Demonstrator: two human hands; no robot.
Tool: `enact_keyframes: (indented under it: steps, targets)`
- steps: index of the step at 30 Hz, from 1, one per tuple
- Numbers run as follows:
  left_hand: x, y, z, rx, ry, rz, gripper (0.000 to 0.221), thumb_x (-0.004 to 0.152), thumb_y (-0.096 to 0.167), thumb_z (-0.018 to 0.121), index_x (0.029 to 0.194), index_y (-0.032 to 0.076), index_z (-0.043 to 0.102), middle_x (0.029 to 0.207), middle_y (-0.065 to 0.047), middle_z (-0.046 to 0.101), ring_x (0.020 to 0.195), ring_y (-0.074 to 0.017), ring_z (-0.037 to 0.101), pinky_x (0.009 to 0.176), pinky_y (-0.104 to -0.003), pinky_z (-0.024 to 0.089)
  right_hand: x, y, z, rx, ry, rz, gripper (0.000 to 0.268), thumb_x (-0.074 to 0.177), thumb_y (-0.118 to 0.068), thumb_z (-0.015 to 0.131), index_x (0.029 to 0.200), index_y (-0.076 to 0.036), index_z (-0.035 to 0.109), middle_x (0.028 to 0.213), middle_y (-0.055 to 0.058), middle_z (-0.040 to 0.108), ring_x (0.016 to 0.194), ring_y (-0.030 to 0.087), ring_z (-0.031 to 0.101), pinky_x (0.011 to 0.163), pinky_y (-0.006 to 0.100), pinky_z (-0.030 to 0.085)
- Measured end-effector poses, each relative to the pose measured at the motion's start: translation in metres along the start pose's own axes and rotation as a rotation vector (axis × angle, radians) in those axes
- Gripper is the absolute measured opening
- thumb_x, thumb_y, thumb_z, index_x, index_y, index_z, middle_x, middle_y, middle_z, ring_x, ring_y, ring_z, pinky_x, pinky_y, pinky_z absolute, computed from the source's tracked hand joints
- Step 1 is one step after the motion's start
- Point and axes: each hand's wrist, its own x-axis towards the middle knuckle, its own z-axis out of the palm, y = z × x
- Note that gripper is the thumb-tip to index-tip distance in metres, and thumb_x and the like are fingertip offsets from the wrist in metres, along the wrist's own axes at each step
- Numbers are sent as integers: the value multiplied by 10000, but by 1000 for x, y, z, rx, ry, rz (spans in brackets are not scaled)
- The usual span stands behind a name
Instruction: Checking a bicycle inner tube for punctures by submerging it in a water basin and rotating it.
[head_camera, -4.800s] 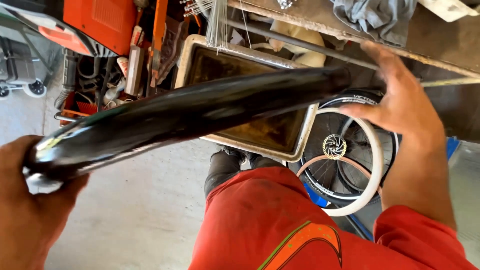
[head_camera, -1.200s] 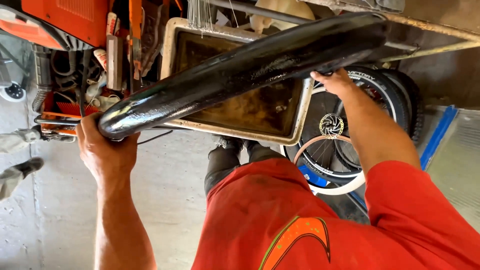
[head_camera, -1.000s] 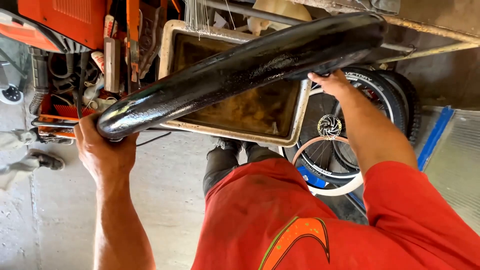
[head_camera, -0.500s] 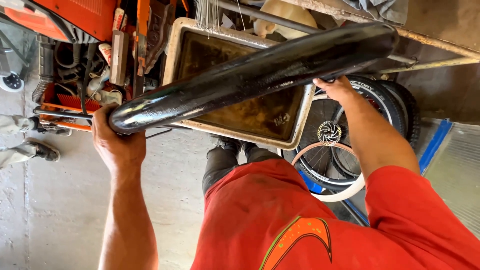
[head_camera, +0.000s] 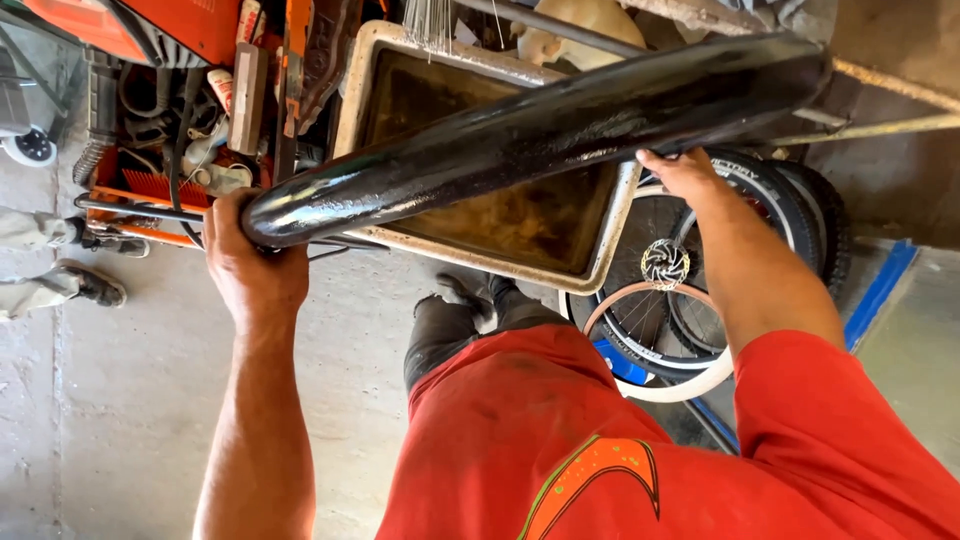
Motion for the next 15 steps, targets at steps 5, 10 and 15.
enact_keyframes:
  steps: [5, 10, 15]
  targets:
    - [5, -7, 0, -19, -11, 9, 543, 707, -34, 892, 1164, 102, 633, 1041, -145, 661, 990, -400, 672, 959, -534, 518, 18, 16, 10, -91, 6, -16, 622, 941, -419, 846, 1308, 53, 674, 1142, 291, 726, 998, 354, 739, 734, 508, 647]
    - [11, -13, -8, -28, 6, 73, 521, 709, 1, 841, 1173, 62, 611, 1047, -232, 645, 996, -494, 661, 963, -543, 507, -18, -17, 24, -83, 39, 6, 533, 945, -375, 821, 1265, 35, 705, 1099, 257, 745, 925, 295, 766, 655, 380, 657]
    - [7, -22, -2, -6, 34, 48, 565, 676, 9, 874, 1178, 57, 618, 1041, -219, 647, 985, -496, 656, 936, -559, 504, 15, 13, 27, -43, 43, -31, 515, 958, -344, 837, 1287, 23, 688, 1125, 259, 730, 921, 329, 759, 650, 470, 655]
